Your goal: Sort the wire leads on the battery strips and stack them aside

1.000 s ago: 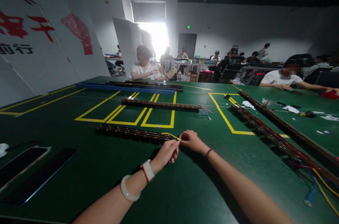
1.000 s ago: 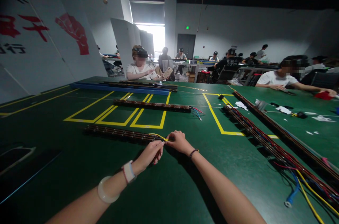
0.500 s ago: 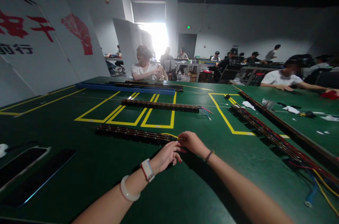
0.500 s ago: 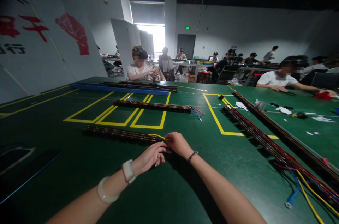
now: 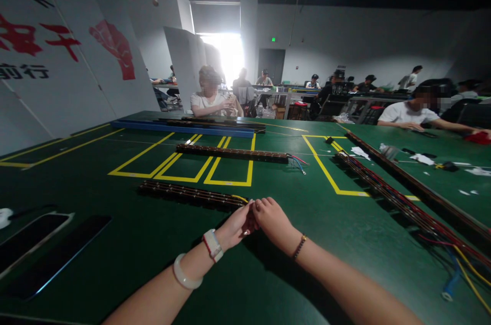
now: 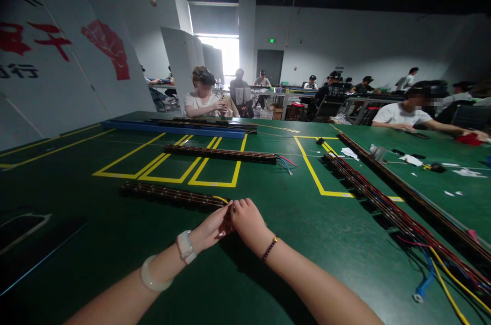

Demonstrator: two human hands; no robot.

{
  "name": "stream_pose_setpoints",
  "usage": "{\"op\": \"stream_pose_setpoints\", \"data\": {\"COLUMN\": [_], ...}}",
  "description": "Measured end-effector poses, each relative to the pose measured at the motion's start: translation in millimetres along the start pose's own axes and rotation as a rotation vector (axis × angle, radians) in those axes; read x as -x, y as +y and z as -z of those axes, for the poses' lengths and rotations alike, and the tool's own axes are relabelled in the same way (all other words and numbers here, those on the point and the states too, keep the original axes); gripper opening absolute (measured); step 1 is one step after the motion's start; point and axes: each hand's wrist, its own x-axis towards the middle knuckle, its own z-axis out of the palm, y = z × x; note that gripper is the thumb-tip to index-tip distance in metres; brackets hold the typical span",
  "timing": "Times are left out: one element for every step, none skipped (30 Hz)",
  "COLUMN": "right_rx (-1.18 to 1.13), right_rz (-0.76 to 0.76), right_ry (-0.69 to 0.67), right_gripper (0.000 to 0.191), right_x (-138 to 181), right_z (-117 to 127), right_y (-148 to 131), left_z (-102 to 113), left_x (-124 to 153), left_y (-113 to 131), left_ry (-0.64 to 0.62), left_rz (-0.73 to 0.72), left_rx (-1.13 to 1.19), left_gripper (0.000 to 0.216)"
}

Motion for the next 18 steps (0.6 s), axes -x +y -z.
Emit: {"op": "stream_pose_setpoints", "data": {"right_rx": [0.004,0.006,0.006,0.001,-0.010,-0.024,-0.039,-0.052,-0.063,-0.072,-0.078,-0.082,-0.087,-0.090,-0.094,-0.097,-0.101,-0.106], "right_rz": [0.005,0.011,0.017,0.018,0.016,0.011,0.006,0.003,0.001,0.000,-0.003,-0.006,-0.009,-0.011,-0.012,-0.009,-0.004,0.002], "right_ry": [0.002,0.008,0.017,0.029,0.041,0.052,0.056,0.052,0.039,0.019,-0.005,-0.029,-0.049,-0.063,-0.074,-0.081,-0.088,-0.094], "right_gripper": [0.023,0.023,0.023,0.022,0.020,0.017,0.015,0.013,0.013,0.014,0.015,0.017,0.019,0.019,0.019,0.019,0.019,0.021], "right_x": [0.7,1.4,2.0,2.6,3.2,3.6,4.0,4.3,4.5,4.8,5.0,5.2,5.4,5.6,5.8,6.0,6.1,6.3], "right_z": [1.6,4.0,6.9,10.4,14.1,17.9,21.3,24.3,26.6,28.1,28.7,28.4,27.5,25.9,23.9,21.8,19.7,17.8], "right_y": [-0.5,-0.2,0.6,1.6,2.6,3.5,4.2,4.7,5.1,5.4,5.8,6.3,6.9,7.4,7.9,8.2,8.4,8.3], "left_z": [-0.1,-0.5,-1.1,-1.8,-2.6,-3.5,-4.2,-4.9,-5.4,-5.8,-6.0,-6.0,-5.8,-5.3,-4.7,-3.9,-3.2,-2.5], "left_x": [-0.5,-0.7,-0.4,0.2,1.1,2.4,3.8,5.1,6.4,7.3,7.9,8.1,7.9,7.4,6.6,5.9,5.2,4.9], "left_y": [-0.4,-0.6,-0.5,0.0,0.7,1.6,2.5,3.4,4.2,4.8,5.1,5.2,5.1,4.9,4.7,4.5,4.4,4.5], "left_ry": [0.001,0.000,0.003,0.009,0.017,0.024,0.030,0.035,0.036,0.035,0.032,0.026,0.018,0.009,0.001,-0.004,-0.009,-0.012], "left_rz": [-0.007,-0.009,-0.007,0.000,0.010,0.025,0.037,0.047,0.055,0.060,0.062,0.063,0.061,0.059,0.056,0.056,0.060,0.067], "left_rx": [0.015,0.033,0.057,0.083,0.108,0.126,0.135,0.133,0.121,0.105,0.089,0.072,0.058,0.049,0.046,0.045,0.043,0.042], "left_gripper": [0.027,0.026,0.025,0.025,0.024,0.024,0.023,0.023,0.024,0.026,0.028,0.030,0.032,0.032,0.033,0.032,0.032,0.032]}}
